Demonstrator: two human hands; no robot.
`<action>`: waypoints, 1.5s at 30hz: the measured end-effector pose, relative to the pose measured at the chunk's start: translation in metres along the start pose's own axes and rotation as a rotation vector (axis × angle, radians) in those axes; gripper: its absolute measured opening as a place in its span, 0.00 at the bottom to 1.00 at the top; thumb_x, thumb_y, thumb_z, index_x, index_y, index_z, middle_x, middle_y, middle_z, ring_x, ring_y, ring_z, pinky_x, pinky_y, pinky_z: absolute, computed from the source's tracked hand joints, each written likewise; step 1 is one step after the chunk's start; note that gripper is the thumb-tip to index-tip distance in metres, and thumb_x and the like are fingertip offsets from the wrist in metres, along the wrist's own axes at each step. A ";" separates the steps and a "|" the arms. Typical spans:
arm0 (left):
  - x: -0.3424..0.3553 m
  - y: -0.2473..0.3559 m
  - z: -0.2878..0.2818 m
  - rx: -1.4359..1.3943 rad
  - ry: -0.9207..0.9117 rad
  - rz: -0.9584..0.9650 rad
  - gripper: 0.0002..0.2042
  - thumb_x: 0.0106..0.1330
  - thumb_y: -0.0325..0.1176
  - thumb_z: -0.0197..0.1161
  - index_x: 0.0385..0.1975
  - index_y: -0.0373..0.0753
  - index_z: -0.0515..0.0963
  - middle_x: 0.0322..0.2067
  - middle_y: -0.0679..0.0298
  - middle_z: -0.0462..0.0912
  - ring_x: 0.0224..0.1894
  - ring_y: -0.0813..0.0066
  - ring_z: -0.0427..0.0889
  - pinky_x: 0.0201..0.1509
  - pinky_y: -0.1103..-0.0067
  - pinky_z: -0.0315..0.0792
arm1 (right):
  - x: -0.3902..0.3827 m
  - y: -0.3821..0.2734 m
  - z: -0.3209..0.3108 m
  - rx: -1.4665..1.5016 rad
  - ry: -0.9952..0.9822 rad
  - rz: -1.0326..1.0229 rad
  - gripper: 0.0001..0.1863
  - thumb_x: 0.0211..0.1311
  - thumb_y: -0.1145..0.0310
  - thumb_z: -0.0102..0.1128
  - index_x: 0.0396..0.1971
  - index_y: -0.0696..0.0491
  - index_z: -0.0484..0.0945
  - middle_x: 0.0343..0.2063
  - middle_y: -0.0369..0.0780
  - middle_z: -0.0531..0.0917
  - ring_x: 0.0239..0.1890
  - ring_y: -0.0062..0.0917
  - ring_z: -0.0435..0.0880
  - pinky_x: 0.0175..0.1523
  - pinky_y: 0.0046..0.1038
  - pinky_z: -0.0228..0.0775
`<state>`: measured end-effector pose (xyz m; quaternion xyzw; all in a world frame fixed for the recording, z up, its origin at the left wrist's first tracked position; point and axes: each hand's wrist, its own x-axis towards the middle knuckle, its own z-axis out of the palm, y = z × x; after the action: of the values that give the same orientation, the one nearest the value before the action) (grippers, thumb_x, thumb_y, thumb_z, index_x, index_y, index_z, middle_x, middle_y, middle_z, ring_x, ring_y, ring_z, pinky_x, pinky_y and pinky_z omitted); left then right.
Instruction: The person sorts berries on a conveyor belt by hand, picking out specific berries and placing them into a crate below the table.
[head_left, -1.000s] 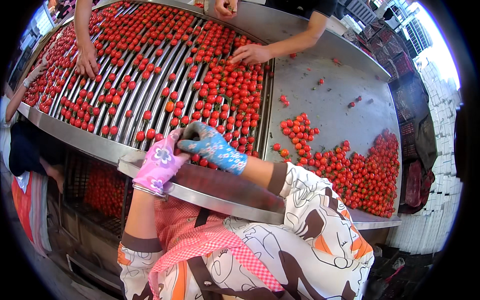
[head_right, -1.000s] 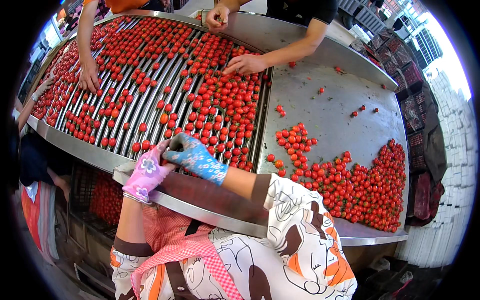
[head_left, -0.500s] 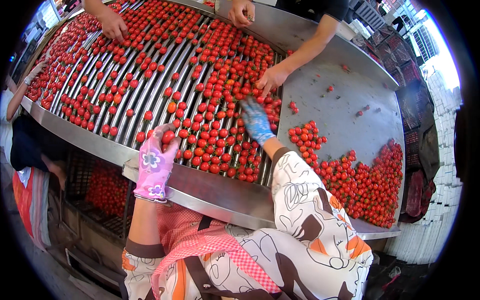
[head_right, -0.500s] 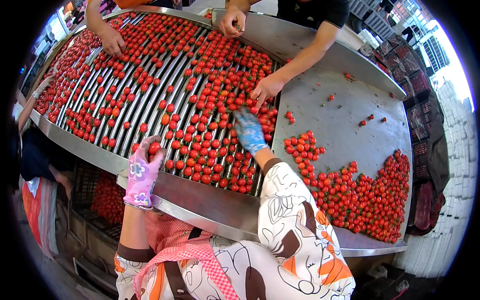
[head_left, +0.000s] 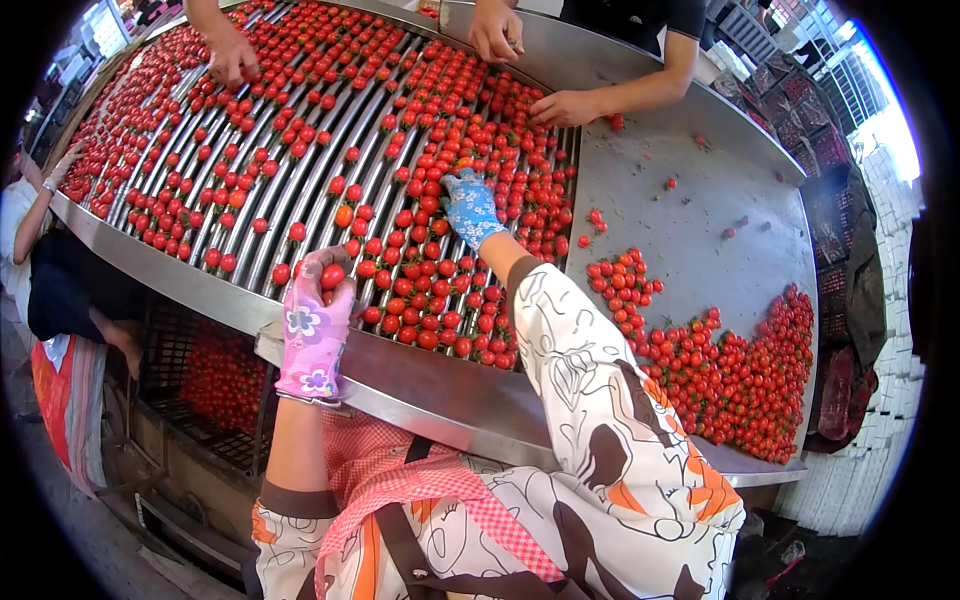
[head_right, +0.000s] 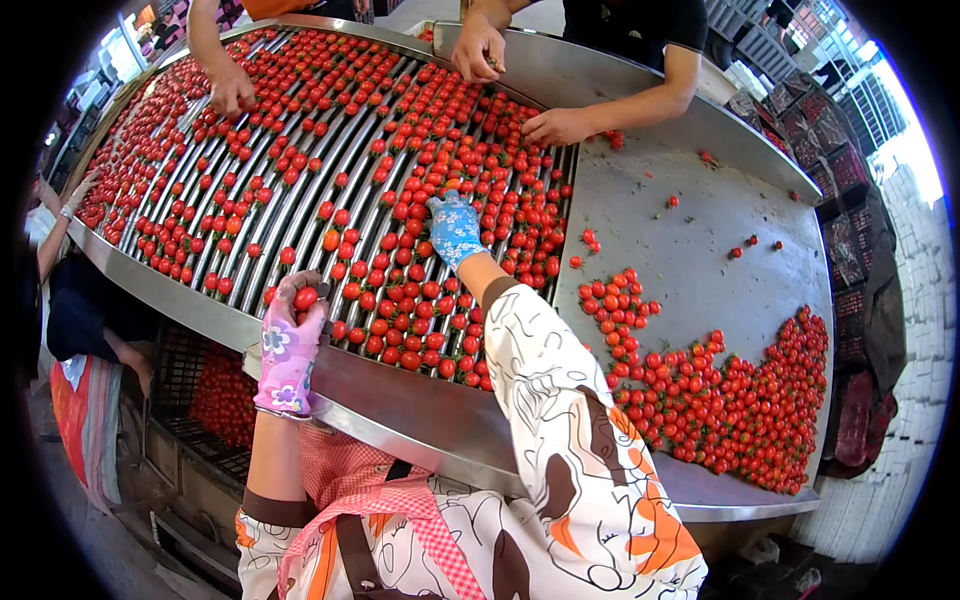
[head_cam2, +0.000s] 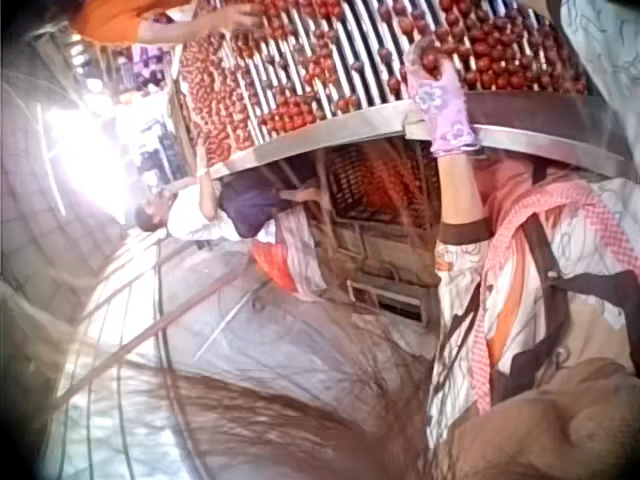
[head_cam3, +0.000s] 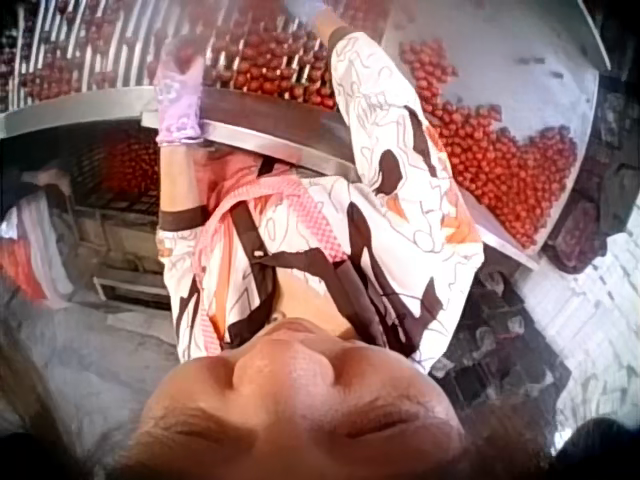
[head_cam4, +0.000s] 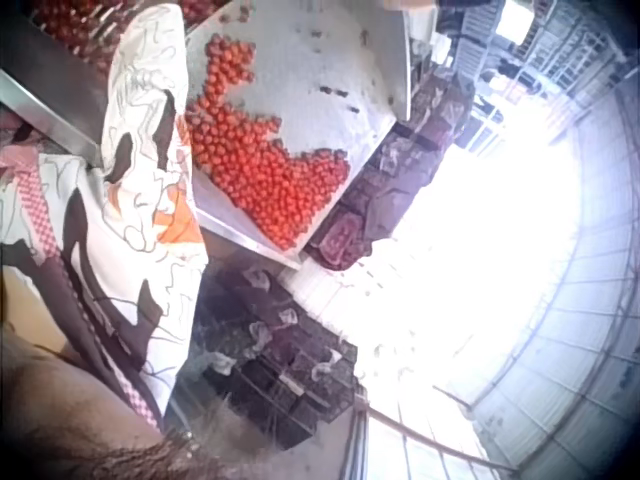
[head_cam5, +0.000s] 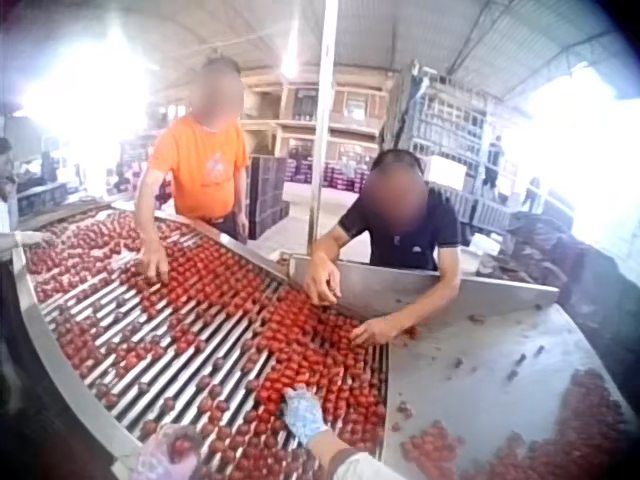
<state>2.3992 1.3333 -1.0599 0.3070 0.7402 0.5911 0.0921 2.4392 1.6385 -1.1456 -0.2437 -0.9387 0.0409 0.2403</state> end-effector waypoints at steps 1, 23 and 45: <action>0.000 -0.003 -0.001 -0.049 -0.002 -0.062 0.13 0.58 0.21 0.59 0.44 0.39 0.74 0.32 0.69 0.77 0.22 0.85 0.74 0.22 0.86 0.69 | 0.006 -0.001 0.002 -0.010 -0.052 0.010 0.18 0.50 0.69 0.61 0.44 0.53 0.76 0.42 0.50 0.76 0.47 0.48 0.75 0.49 0.44 0.69; 0.005 0.003 0.004 -0.767 -0.142 -0.605 0.16 0.65 0.48 0.60 0.37 0.39 0.75 0.29 0.65 0.79 0.21 0.83 0.74 0.19 0.90 0.67 | -0.042 -0.114 -0.062 0.719 -0.002 -0.394 0.32 0.61 0.62 0.57 0.63 0.56 0.61 0.58 0.52 0.69 0.62 0.45 0.66 0.66 0.41 0.56; -0.013 0.010 0.024 -0.586 -0.136 -0.484 0.12 0.64 0.44 0.59 0.38 0.41 0.77 0.30 0.68 0.80 0.23 0.85 0.74 0.20 0.89 0.66 | -0.139 0.152 -0.020 0.021 0.147 0.372 0.28 0.63 0.62 0.51 0.63 0.51 0.62 0.63 0.52 0.63 0.66 0.46 0.58 0.69 0.43 0.49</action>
<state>2.4248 1.3469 -1.0607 0.1225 0.5831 0.7170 0.3619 2.6212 1.7046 -1.2171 -0.4128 -0.8570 0.0762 0.2989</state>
